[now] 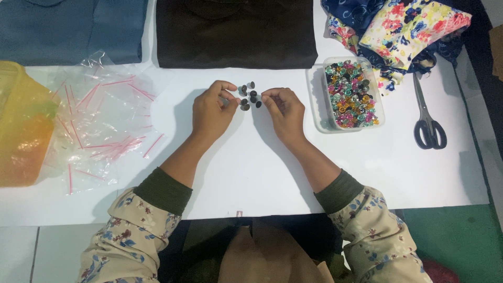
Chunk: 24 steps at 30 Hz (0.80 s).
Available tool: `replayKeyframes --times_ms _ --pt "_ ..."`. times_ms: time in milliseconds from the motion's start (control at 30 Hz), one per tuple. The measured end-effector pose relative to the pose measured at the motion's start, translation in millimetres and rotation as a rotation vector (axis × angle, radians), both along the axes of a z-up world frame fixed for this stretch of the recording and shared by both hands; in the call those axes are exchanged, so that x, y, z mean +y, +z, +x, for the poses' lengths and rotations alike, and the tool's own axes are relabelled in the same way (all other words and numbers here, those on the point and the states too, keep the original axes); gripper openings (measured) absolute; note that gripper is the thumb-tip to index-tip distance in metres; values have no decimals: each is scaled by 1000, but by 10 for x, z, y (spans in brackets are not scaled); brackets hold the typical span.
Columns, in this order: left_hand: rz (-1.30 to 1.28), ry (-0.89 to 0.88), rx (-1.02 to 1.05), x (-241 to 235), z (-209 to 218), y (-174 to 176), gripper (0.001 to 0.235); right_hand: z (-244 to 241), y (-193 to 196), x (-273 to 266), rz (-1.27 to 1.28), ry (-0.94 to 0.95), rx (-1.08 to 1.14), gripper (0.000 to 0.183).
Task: Picking up small decorative buttons and placing them into small plastic zip-lock bags for packaging
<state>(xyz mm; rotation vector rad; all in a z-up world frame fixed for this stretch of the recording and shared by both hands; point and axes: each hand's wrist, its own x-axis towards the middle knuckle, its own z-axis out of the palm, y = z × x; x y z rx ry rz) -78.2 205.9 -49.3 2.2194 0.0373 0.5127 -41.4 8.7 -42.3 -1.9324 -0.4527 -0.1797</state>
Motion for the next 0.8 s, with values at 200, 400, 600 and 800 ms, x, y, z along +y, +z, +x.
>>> replayKeyframes --times_ms 200,400,600,800 --pt "-56 41 -117 180 -116 222 26 -66 41 17 33 -90 -131 4" --pt "41 110 -264 809 -309 351 25 -278 211 294 -34 -4 -465 1" --pt "158 228 -309 1607 -642 444 23 -373 -45 1024 -46 275 -615 8" --pt "195 149 -90 2046 -1118 555 45 -456 -88 1815 -84 349 -445 12"
